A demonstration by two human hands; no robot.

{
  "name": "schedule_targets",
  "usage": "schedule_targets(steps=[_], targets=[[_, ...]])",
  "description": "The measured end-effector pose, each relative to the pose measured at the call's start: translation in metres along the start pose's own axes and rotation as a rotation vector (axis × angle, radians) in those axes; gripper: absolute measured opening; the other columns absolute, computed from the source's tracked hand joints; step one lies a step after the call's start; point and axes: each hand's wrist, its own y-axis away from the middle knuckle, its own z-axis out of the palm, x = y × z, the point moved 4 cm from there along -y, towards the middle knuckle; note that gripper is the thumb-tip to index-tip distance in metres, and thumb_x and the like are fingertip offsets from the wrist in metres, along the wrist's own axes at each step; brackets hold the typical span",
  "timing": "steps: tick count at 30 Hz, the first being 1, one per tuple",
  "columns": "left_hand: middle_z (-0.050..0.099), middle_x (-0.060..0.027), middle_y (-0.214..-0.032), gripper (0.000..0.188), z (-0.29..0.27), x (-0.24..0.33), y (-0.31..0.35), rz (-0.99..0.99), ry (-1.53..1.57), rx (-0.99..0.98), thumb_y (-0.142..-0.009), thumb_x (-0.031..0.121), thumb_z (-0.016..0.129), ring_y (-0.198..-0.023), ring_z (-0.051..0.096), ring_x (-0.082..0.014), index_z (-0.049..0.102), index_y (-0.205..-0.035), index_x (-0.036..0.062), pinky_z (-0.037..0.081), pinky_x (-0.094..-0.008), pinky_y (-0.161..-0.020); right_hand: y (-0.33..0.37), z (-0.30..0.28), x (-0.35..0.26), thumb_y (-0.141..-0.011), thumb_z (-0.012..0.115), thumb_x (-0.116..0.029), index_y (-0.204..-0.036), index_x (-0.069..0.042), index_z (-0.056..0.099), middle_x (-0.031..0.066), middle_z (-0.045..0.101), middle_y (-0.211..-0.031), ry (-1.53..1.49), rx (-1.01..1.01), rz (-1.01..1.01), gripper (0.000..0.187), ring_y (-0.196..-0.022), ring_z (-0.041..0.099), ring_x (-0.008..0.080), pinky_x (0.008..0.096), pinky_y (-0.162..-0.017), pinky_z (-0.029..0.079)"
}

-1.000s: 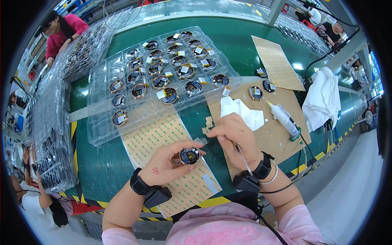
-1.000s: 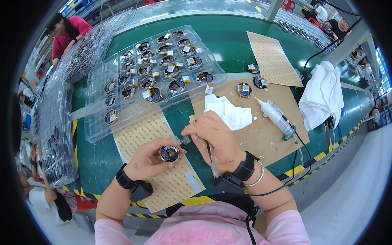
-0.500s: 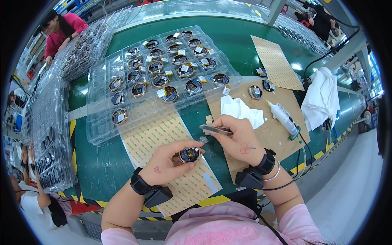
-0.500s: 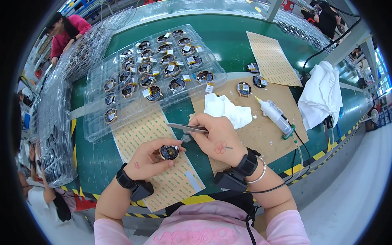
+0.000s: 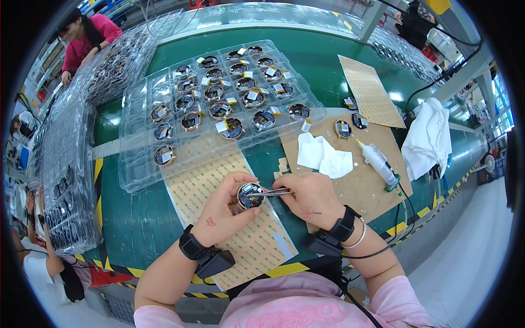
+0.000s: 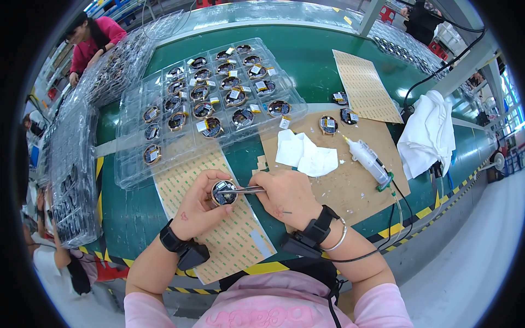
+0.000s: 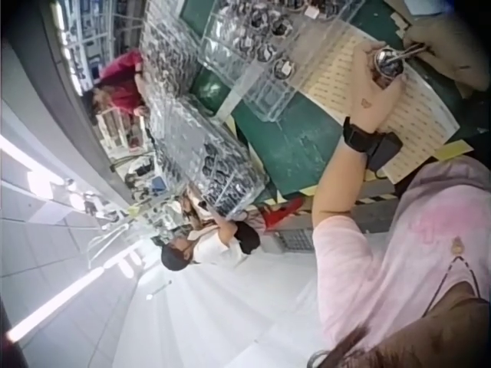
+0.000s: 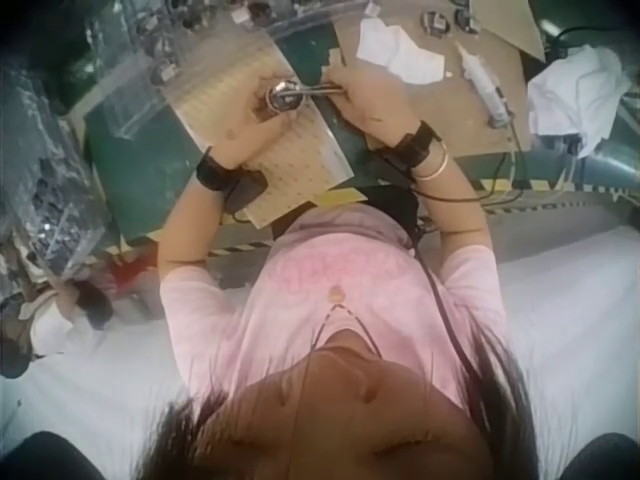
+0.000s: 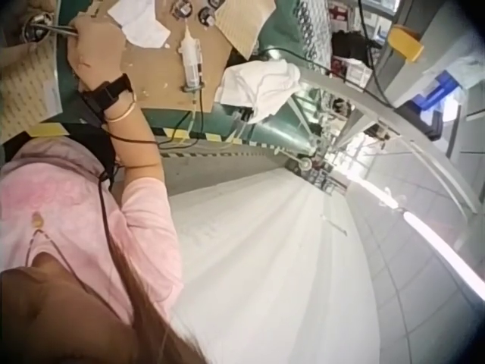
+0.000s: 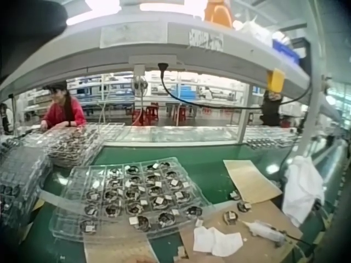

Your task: The person picks up a watch component, peels a small adhesive piece from a sheet with tweezers, and presses it onto the component. They then use the tweezers to fold and tuck a ribbon cable into the watch housing before placing the assembly back into a plastic tray.

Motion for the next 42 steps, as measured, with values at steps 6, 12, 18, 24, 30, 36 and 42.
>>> schedule_targets(steps=[6,12,18,24,30,36,42], targets=[[0.059,-0.0086,-0.119,0.056,0.005,-0.001,-0.001,0.051,0.015,-0.028,-0.080,-0.008,0.066,-0.104,0.056,-0.0107,0.040,-0.127,0.0062,0.048,-0.0250,-0.087,0.003,-0.005,0.010,-0.085,0.064,-0.012,-0.093,-0.006,0.064,0.0068,0.065,-0.070,-0.278,0.165,0.004,0.010,-0.058,0.063,0.0158,0.0315,-0.054,0.047],[0.058,-0.0099,-0.122,0.057,0.005,0.002,0.000,0.068,0.010,-0.038,-0.082,-0.012,0.060,-0.105,0.057,-0.0114,0.038,-0.131,0.0068,0.048,-0.0247,-0.086,0.004,-0.009,0.009,-0.091,0.057,-0.005,-0.095,-0.004,0.061,0.0032,0.059,-0.076,-0.708,0.123,0.133,0.006,-0.067,0.056,0.0093,0.0263,-0.059,0.046],[0.047,-0.0137,-0.136,0.078,0.005,0.009,-0.001,0.071,0.244,-0.142,-0.072,-0.014,0.044,-0.113,0.056,-0.0195,0.025,-0.145,0.0081,0.045,-0.0338,-0.095,0.006,-0.006,0.011,-0.086,0.060,0.001,-0.098,-0.005,0.060,0.0061,0.058,-0.085,-0.928,0.141,0.145,0.013,-0.073,0.057,0.0113,0.0262,-0.064,0.046],[0.033,-0.0128,-0.146,0.092,0.011,0.009,0.000,0.065,0.505,-0.140,-0.064,-0.012,0.041,-0.125,0.046,-0.0242,0.015,-0.150,0.0092,0.040,-0.0395,-0.102,0.010,-0.004,-0.025,-0.076,0.072,-0.008,-0.101,-0.008,0.061,0.0074,0.060,-0.088,-0.344,0.251,-0.306,0.028,-0.072,0.062,0.0197,0.0302,-0.058,0.050],[0.028,-0.0107,-0.148,0.095,0.016,0.009,0.005,0.061,0.501,-0.212,-0.065,-0.005,0.046,-0.133,0.036,-0.0225,0.011,-0.152,0.0121,0.037,-0.0397,-0.106,0.008,-0.003,-0.046,-0.069,0.077,-0.012,-0.100,-0.011,0.062,0.0049,0.060,-0.088,-0.103,0.119,-0.335,0.034,-0.071,0.064,0.0221,0.0316,-0.052,0.051],[0.031,-0.0098,-0.145,0.096,0.017,0.006,0.005,0.112,0.506,-0.241,-0.066,-0.007,0.044,-0.127,0.042,-0.0228,0.008,-0.152,0.0115,0.040,-0.0382,-0.102,0.013,-0.004,-0.050,-0.069,0.078,-0.012,-0.100,-0.011,0.062,0.0046,0.061,-0.089,-0.037,0.200,-0.348,0.035,-0.063,0.063,0.0210,0.0306,-0.051,0.050],[0.038,-0.0099,-0.140,0.080,0.015,0.000,0.004,0.068,0.367,-0.211,-0.078,-0.013,0.045,-0.115,0.053,-0.0188,0.016,-0.150,0.0077,0.045,-0.0328,-0.094,0.013,-0.006,-0.043,-0.070,0.075,-0.006,-0.098,-0.009,0.063,0.0058,0.062,-0.085,-0.123,0.333,-0.349,0.031,-0.059,0.061,0.0194,0.0278,-0.050,0.049]])
